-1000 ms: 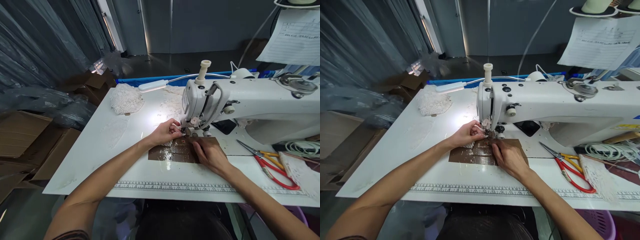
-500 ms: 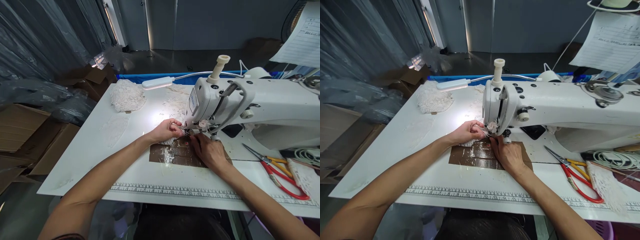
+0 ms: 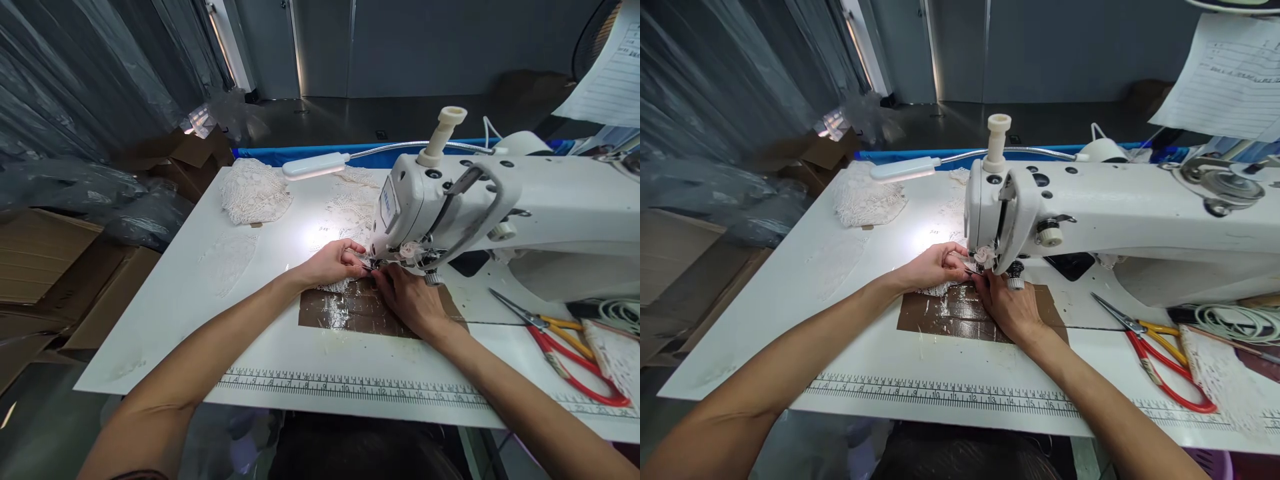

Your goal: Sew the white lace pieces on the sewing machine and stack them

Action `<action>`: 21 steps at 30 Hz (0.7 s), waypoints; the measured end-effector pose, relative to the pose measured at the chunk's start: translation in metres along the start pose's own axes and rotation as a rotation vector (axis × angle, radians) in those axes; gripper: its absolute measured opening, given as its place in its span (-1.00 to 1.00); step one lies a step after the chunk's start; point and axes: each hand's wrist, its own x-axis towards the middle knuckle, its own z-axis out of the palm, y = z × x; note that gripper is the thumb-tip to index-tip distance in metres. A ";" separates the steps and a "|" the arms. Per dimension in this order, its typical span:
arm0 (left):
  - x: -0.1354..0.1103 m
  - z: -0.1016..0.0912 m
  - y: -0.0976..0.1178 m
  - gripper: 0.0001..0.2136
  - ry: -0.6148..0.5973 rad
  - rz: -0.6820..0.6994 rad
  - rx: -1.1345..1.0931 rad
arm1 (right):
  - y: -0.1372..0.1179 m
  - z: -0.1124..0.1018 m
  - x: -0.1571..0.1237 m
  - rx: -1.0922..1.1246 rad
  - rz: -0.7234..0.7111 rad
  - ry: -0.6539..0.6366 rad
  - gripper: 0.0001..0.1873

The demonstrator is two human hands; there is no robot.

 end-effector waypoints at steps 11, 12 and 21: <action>0.003 0.001 -0.008 -0.62 0.021 0.047 0.047 | -0.007 -0.001 0.003 0.041 -0.008 0.010 -0.56; 0.001 0.000 -0.005 -0.62 0.011 0.067 0.071 | -0.007 -0.003 0.001 0.049 -0.021 0.019 -0.55; -0.034 -0.015 0.046 -0.82 0.070 0.415 0.909 | 0.041 -0.026 -0.036 0.085 -0.185 0.137 -0.61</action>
